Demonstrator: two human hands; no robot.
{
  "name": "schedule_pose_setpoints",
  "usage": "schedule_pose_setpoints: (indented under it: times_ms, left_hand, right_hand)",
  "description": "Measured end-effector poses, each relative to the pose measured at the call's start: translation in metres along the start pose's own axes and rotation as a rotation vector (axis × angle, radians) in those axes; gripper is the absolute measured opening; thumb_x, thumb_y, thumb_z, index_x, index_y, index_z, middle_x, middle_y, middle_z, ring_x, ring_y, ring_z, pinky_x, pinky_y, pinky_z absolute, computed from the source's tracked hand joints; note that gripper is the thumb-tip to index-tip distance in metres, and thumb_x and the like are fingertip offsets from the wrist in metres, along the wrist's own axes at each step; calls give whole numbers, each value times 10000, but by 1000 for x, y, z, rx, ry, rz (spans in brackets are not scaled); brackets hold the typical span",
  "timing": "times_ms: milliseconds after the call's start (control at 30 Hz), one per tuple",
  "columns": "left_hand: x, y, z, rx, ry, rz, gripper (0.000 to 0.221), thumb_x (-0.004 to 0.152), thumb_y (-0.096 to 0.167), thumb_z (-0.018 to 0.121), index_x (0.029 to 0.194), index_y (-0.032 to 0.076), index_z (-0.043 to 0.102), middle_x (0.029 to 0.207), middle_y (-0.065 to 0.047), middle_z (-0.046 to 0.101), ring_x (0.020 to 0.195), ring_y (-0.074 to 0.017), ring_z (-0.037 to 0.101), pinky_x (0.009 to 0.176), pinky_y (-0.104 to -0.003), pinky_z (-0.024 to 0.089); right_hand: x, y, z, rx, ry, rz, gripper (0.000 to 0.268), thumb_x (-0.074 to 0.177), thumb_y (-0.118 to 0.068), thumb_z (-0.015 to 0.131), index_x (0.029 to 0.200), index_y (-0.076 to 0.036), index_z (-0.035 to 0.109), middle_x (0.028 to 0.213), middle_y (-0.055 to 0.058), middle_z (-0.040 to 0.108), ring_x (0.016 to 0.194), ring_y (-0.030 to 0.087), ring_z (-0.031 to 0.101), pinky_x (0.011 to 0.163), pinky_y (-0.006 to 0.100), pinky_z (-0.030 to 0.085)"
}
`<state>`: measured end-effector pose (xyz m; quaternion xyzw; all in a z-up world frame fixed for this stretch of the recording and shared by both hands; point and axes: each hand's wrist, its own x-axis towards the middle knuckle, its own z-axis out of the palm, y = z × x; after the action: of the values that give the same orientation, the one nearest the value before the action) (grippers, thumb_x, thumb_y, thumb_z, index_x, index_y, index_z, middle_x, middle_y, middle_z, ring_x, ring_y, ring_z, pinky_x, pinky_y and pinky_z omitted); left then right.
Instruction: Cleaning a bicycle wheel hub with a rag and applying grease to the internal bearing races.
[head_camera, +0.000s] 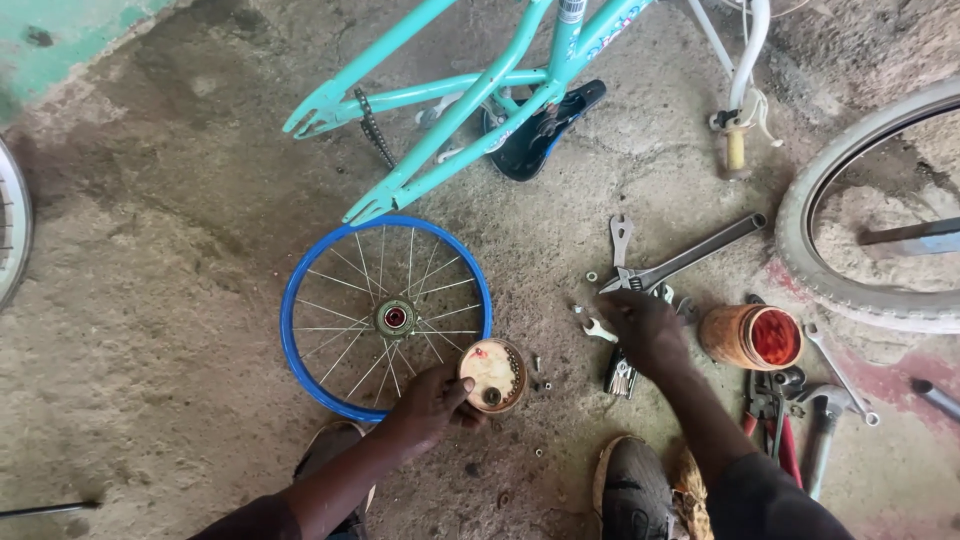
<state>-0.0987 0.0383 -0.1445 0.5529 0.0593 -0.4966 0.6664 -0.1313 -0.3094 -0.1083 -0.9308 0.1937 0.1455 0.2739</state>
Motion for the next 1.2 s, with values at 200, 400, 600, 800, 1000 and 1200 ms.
schedule_pose_setpoints:
  times_ms: [200,400,600,800,1000,1200]
  left_hand:
    - [0,7,12,-12,1,13,385,1012,104,579,1340,-95,552,966,-211,718,727,-219,732,652,-305,662]
    - [-15,30,34,157,35,-13,331,1023,99,553,1309,-68,576,945,-185,733,735,-214,737,657,-304,646]
    - [-16,26,46,78,46,14,254,1019,65,557,1228,-69,612,928,-197,734,727,-223,705,655,-326,616]
    - [-15,19,41,62,63,6,276,1015,60,557,1250,-79,600,946,-210,736,745,-234,717,656,-332,620]
    - [-5,13,32,-30,75,49,277,1002,82,580,1189,-122,601,904,-230,726,731,-257,718,656,-350,630]
    - [7,17,27,2,52,12,325,1006,80,575,1266,-115,582,928,-224,723,743,-241,709,681,-343,635]
  right_hand:
    - [-37,-45,-15,-256,262,-123,387,913,-299,704,1179,-108,497,1037,144,632,747,244,630,527,367,572]
    - [-77,-94,38,20,128,-431,112,877,-179,746,919,-76,740,913,80,703,662,189,644,481,305,568]
    - [-85,-99,50,-73,71,-552,118,824,-192,737,882,-100,691,871,87,679,700,248,651,552,390,514]
    - [-84,-103,42,185,123,-386,101,850,-37,626,942,-76,638,818,93,699,579,211,648,473,335,533]
    - [-60,-60,47,549,-108,29,402,988,-328,377,899,-48,653,765,87,657,662,199,640,602,352,563]
    - [-60,-62,43,499,-200,78,266,1010,-318,608,937,-73,681,722,24,654,602,115,552,574,292,473]
